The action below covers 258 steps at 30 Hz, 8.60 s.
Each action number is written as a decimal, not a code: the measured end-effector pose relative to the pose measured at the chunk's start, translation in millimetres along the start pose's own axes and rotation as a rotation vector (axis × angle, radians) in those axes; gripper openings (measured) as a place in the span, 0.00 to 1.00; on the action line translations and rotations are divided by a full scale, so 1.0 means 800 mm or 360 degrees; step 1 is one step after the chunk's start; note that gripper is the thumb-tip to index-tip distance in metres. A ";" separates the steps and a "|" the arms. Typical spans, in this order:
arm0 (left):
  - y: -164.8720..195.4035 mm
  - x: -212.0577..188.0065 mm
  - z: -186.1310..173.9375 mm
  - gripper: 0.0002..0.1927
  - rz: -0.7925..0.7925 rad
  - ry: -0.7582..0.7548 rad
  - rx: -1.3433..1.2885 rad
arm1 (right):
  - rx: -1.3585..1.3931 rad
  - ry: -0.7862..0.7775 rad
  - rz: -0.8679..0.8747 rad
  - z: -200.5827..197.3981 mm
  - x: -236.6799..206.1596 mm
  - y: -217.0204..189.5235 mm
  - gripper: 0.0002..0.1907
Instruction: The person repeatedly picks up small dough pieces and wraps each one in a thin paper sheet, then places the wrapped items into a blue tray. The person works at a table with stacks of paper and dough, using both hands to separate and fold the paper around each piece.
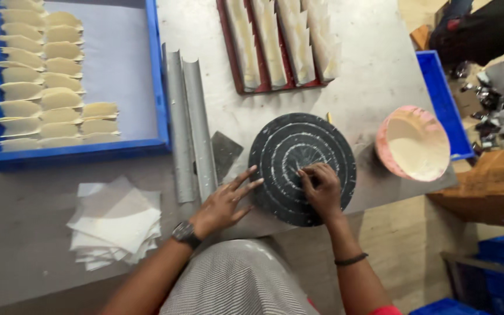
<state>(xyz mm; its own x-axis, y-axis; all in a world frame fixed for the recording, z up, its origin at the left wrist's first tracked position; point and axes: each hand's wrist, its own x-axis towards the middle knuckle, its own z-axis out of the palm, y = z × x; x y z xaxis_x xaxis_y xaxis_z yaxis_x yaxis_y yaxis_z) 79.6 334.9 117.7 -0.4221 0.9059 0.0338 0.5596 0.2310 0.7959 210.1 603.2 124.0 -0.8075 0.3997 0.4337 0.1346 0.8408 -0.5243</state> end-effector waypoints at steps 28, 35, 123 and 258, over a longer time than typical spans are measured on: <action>0.010 -0.035 0.012 0.20 -0.0770 0.0574 -0.0129 | 0.0281 -0.0536 -0.0018 0.138 0.246 0.065 0.12; 0.002 -0.116 -0.023 0.20 -0.0926 0.0503 -0.0379 | -0.0408 -0.0646 0.0516 0.239 0.346 0.040 0.19; 0.102 -0.121 0.058 0.30 -0.0818 0.1528 -0.2421 | 0.1823 -0.1801 0.1006 0.063 -0.016 -0.151 0.10; -0.836 0.624 -1.160 0.57 -0.0755 -0.2479 -0.0717 | -0.0776 0.0437 0.1121 0.856 0.969 -0.674 0.08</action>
<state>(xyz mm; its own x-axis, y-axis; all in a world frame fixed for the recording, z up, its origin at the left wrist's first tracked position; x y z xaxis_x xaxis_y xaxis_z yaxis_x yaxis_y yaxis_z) -1167.2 303.0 163.6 0.7271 0.3184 -0.6083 0.2497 0.7027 0.6663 -881.6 210.0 241.3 -0.2884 0.9018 0.3219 0.8258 0.4044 -0.3930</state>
